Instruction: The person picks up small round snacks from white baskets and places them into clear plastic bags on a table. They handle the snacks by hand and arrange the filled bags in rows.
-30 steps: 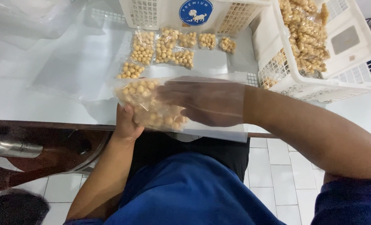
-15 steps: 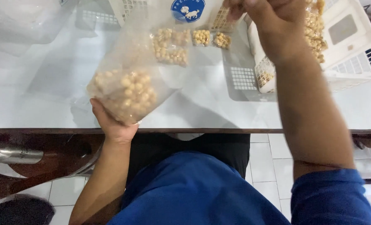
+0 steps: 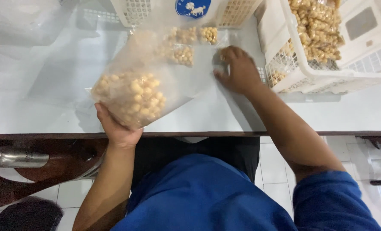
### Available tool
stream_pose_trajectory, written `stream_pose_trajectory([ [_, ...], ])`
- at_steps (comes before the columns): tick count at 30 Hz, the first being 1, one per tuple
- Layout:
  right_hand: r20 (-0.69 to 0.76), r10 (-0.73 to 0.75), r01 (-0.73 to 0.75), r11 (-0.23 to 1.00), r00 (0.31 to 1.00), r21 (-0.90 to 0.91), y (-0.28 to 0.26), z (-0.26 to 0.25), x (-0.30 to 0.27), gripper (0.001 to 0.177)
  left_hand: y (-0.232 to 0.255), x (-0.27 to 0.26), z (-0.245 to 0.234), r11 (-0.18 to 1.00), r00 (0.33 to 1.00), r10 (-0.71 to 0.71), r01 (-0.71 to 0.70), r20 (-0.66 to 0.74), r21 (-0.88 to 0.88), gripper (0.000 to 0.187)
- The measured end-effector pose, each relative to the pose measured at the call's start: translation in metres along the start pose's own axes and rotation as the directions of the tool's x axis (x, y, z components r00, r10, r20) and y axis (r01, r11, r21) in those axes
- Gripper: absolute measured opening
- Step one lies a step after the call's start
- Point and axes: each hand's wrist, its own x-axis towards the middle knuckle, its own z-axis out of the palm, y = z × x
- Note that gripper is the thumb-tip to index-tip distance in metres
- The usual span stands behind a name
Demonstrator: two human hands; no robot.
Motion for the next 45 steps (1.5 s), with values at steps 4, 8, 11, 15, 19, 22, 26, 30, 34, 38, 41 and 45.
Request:
stream_pose_trajectory([
  [4,-0.017,-0.233,0.234,0.968,0.972,0.091,-0.057,-0.034,-0.087,0.072,0.000,0.001,-0.001,0.999,1.000,-0.028,0.027,-0.011,-0.026,0.081],
  [8,0.032,-0.369,0.365,0.926,0.929,0.092,-0.060,-0.022,-0.150,0.102,0.002,0.000,0.004,0.998,0.999,-0.015,0.013,-0.030,-0.054,0.080],
  [11,-0.110,-0.509,0.514,0.858,0.854,0.017,-0.046,-0.001,-0.179,0.073,-0.002,-0.001,0.009,1.000,1.000,0.017,-0.017,0.000,-0.011,0.080],
  [15,-0.339,-0.586,0.608,0.792,0.736,-0.047,-0.052,-0.011,-0.188,0.022,-0.001,-0.001,0.014,0.997,0.998,0.042,-0.045,0.045,0.065,0.075],
  [19,-0.423,-0.555,0.619,0.786,0.716,0.017,-0.036,-0.050,-0.170,0.017,-0.002,-0.006,0.020,0.995,0.998,0.053,-0.057,0.043,0.082,0.074],
  [22,-0.533,-0.445,0.546,0.837,0.719,0.038,-0.049,-0.121,-0.164,0.009,-0.002,-0.004,0.011,0.997,0.999,0.032,-0.032,0.000,0.073,0.071],
  [26,-0.605,-0.407,0.489,0.872,0.684,-0.034,-0.070,-0.201,-0.168,0.016,-0.008,0.004,-0.022,0.997,0.978,0.050,-0.061,0.203,0.050,0.091],
  [30,-0.545,-0.438,0.542,0.840,0.715,0.036,-0.106,-0.249,-0.156,0.026,-0.007,0.000,-0.014,0.996,0.977,0.033,-0.051,0.213,0.079,0.096],
  [34,-0.420,-0.513,0.593,0.801,0.749,0.079,-0.144,-0.266,-0.129,0.014,-0.010,0.007,-0.026,0.998,0.970,0.043,-0.052,0.241,0.029,0.091],
  [38,-0.372,-0.663,0.622,0.745,0.650,-0.240,-0.154,-0.257,-0.102,0.024,-0.009,0.001,-0.015,0.994,0.970,0.029,-0.053,0.241,0.092,0.099],
  [41,-0.391,-0.693,0.657,0.713,0.606,-0.245,-0.165,-0.254,-0.088,0.038,-0.010,0.002,-0.016,0.992,0.959,0.047,-0.078,0.279,0.100,0.096],
  [45,-0.383,-0.596,0.638,0.769,0.706,-0.021,-0.175,-0.250,-0.081,0.015,-0.016,0.010,-0.032,0.994,0.967,0.079,-0.094,0.243,0.050,0.088],
])
